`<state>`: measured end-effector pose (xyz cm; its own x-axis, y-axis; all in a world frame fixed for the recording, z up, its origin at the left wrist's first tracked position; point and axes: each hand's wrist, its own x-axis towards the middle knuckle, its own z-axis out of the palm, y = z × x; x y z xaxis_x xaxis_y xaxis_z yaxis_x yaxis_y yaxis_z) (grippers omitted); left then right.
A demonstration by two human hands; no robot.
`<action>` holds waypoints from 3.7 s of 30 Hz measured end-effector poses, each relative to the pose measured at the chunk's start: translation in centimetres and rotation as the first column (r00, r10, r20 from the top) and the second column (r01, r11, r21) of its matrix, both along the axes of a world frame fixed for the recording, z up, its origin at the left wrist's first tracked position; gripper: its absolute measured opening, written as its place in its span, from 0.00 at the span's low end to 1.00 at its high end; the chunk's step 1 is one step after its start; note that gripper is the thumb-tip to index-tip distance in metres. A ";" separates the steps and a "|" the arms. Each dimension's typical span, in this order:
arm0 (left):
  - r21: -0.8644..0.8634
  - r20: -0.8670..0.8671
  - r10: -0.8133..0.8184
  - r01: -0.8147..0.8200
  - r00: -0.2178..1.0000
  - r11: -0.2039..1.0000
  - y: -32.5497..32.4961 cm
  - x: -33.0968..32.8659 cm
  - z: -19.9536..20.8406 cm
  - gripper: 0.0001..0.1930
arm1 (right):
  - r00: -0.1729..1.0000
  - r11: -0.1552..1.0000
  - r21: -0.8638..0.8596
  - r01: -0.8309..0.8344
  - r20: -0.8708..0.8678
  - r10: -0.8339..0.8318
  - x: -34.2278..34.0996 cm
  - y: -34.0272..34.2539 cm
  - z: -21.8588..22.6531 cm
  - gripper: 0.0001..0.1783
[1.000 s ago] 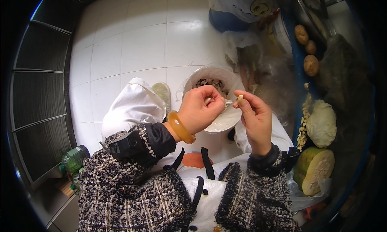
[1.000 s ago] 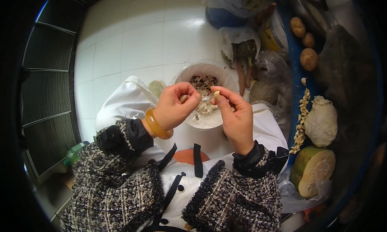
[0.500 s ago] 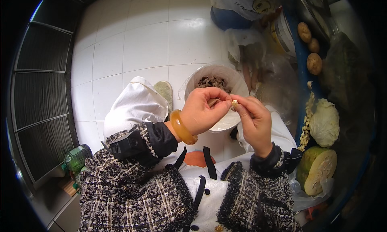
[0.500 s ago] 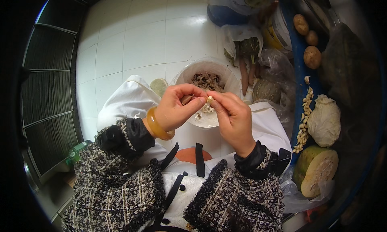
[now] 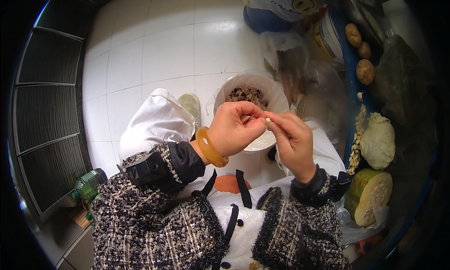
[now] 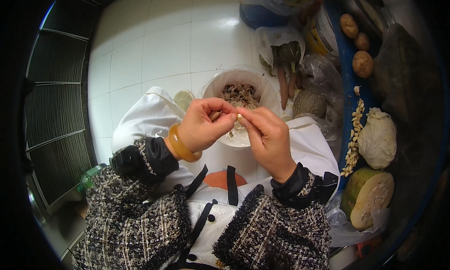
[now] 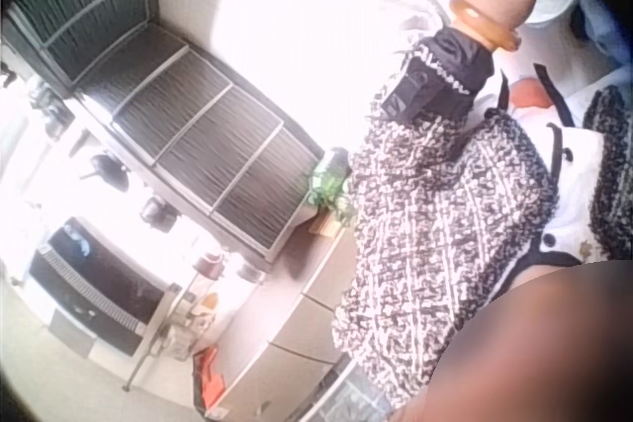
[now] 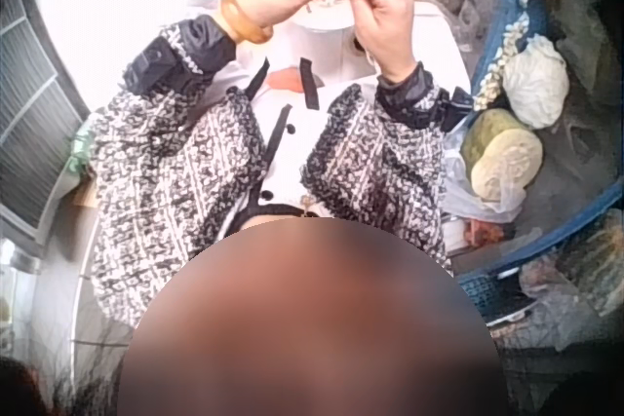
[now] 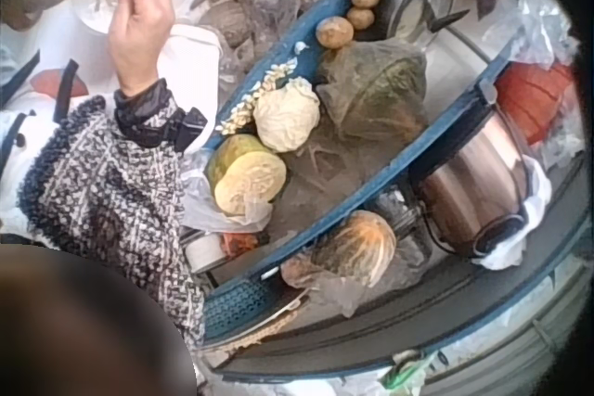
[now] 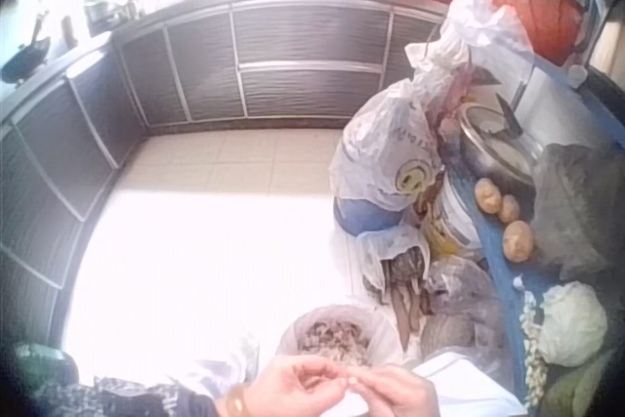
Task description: The person sits on the floor and peels garlic cloves by hand, removing the skins and placing them into a white bucket. The peeled cloves are set aside on a nearby blue tray.
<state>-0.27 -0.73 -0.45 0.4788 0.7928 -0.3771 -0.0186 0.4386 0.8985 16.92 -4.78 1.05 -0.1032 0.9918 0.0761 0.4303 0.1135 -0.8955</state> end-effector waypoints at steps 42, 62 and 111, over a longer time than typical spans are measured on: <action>0.333 -0.215 0.072 0.004 0.974 0.943 -0.1 0.5 0.0 0.07 | 0.987 0.990 -0.024 0.136 -0.079 -0.137 0.2 0.0 -0.4 0.11; 0.360 -0.125 0.048 0.000 0.991 0.933 -0.2 0.4 0.1 0.03 | 0.940 0.967 0.249 -0.046 0.339 -0.043 0.2 -0.2 -0.4 0.18; 0.232 -0.099 -0.017 0.040 0.995 0.972 -0.1 0.3 0.5 0.05 | 0.652 0.812 -0.582 -0.030 -0.628 -0.426 0.2 -0.1 0.5 0.09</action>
